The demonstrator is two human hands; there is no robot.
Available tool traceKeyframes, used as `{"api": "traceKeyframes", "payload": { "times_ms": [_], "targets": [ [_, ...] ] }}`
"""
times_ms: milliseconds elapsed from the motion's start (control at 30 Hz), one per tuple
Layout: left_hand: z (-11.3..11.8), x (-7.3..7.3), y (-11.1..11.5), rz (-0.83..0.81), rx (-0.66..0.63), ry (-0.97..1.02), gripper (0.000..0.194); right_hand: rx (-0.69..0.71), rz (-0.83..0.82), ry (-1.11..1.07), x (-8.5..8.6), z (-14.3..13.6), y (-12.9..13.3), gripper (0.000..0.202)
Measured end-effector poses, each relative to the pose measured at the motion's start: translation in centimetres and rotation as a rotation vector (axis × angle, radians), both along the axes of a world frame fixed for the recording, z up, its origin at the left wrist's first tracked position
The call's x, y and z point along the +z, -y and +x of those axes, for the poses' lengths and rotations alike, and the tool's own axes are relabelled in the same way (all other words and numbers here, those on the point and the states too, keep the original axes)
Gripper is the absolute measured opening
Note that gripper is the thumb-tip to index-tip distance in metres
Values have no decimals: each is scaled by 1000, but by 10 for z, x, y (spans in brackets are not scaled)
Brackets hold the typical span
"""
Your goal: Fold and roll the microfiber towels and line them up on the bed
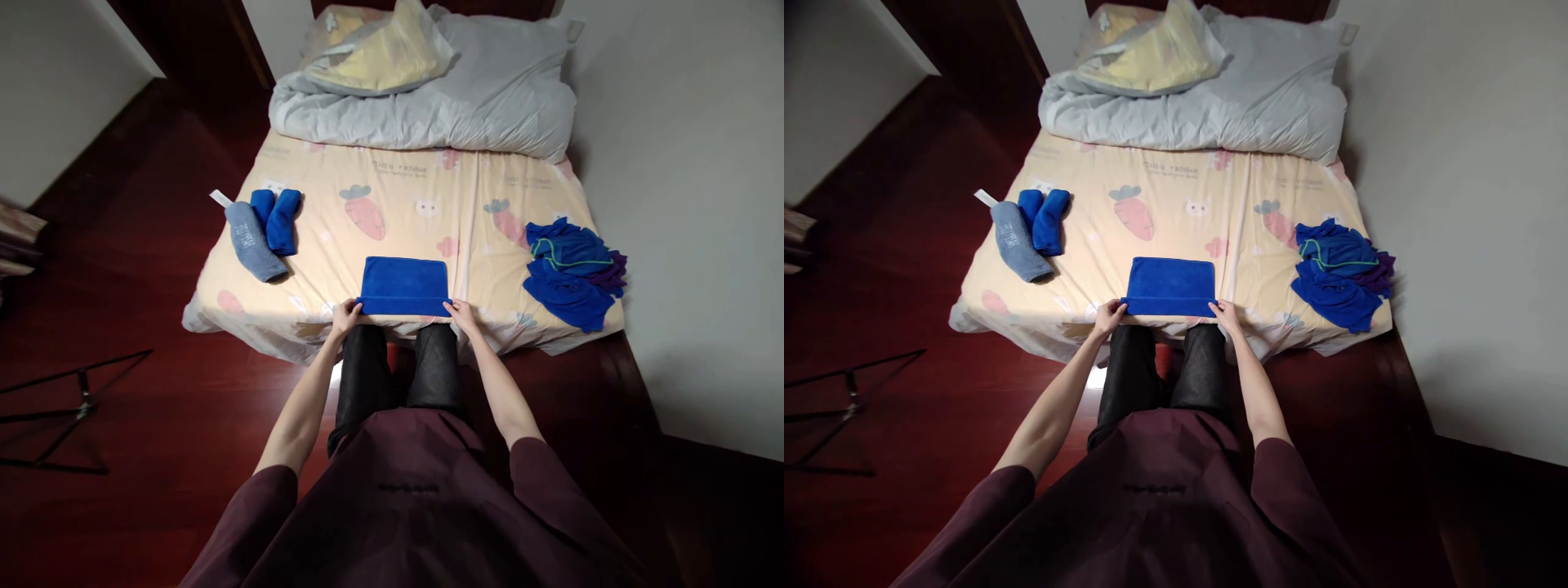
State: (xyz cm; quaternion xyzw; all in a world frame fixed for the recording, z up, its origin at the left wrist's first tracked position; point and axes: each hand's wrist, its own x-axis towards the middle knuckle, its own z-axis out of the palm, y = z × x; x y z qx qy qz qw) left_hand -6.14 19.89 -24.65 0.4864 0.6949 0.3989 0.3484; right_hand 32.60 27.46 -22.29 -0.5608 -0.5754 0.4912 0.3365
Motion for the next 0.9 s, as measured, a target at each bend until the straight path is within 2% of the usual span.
{"api": "traceKeyframes", "payload": {
  "times_ms": [367,633,900],
  "targets": [
    [-1,-10,-1,-21,23,75,35,-30,11,9,-7,5,-1,61],
    [1,-5,0,-34,110,8,37,-66,-33,-71,-8,5,0,57],
    [-3,-9,-1,-62,125,144,49,-103,-19,-35,-10,6,0,56]
  ]
}}
